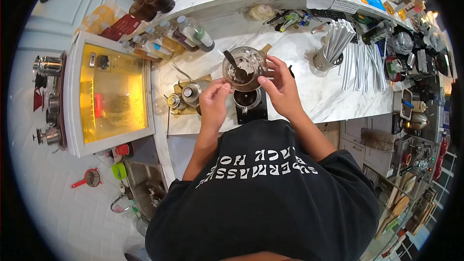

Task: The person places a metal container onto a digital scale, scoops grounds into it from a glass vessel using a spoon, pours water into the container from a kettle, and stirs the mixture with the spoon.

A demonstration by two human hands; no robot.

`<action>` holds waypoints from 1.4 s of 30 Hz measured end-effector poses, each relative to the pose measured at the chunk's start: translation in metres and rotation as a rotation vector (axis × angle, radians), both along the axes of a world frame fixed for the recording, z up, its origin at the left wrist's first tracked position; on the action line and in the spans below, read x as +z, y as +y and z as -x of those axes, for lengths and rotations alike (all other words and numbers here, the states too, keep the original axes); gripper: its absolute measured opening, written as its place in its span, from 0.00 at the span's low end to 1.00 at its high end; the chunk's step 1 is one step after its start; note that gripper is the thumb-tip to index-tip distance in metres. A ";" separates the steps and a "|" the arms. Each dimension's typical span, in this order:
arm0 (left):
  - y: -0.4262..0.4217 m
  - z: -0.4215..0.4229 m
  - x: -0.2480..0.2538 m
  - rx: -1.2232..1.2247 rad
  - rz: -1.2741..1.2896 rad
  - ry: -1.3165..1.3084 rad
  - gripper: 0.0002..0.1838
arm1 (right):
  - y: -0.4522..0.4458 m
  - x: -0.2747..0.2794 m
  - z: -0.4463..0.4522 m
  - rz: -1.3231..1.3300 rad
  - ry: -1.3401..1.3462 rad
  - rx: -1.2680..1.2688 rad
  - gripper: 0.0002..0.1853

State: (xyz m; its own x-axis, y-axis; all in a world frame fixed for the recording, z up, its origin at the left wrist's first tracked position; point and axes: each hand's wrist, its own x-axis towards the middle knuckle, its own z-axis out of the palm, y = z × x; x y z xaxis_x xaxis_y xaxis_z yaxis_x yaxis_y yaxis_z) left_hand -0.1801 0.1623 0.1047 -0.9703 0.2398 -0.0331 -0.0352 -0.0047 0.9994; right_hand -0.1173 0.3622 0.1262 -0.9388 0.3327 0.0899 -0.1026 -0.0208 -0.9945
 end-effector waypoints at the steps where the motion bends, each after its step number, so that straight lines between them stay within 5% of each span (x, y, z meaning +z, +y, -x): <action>1: -0.001 -0.008 0.004 -0.013 -0.026 0.042 0.09 | -0.003 0.002 -0.002 0.136 -0.002 0.024 0.31; 16: 0.001 -0.062 0.022 -0.046 -0.056 0.116 0.10 | 0.015 0.002 -0.035 0.208 0.037 0.195 0.33; 22: 0.023 -0.079 0.015 0.025 -0.072 0.180 0.09 | 0.036 0.016 -0.047 -0.223 0.149 -0.162 0.32; 25: 0.031 -0.090 0.013 0.052 -0.042 0.209 0.08 | 0.047 0.030 -0.055 -0.483 0.286 -0.123 0.31; 31: 0.045 -0.112 0.004 0.113 -0.034 0.167 0.07 | 0.038 0.040 -0.053 -0.653 0.397 -0.060 0.35; 42: 0.043 -0.122 -0.004 0.187 0.043 0.265 0.09 | 0.038 0.035 -0.050 -0.787 0.380 0.085 0.21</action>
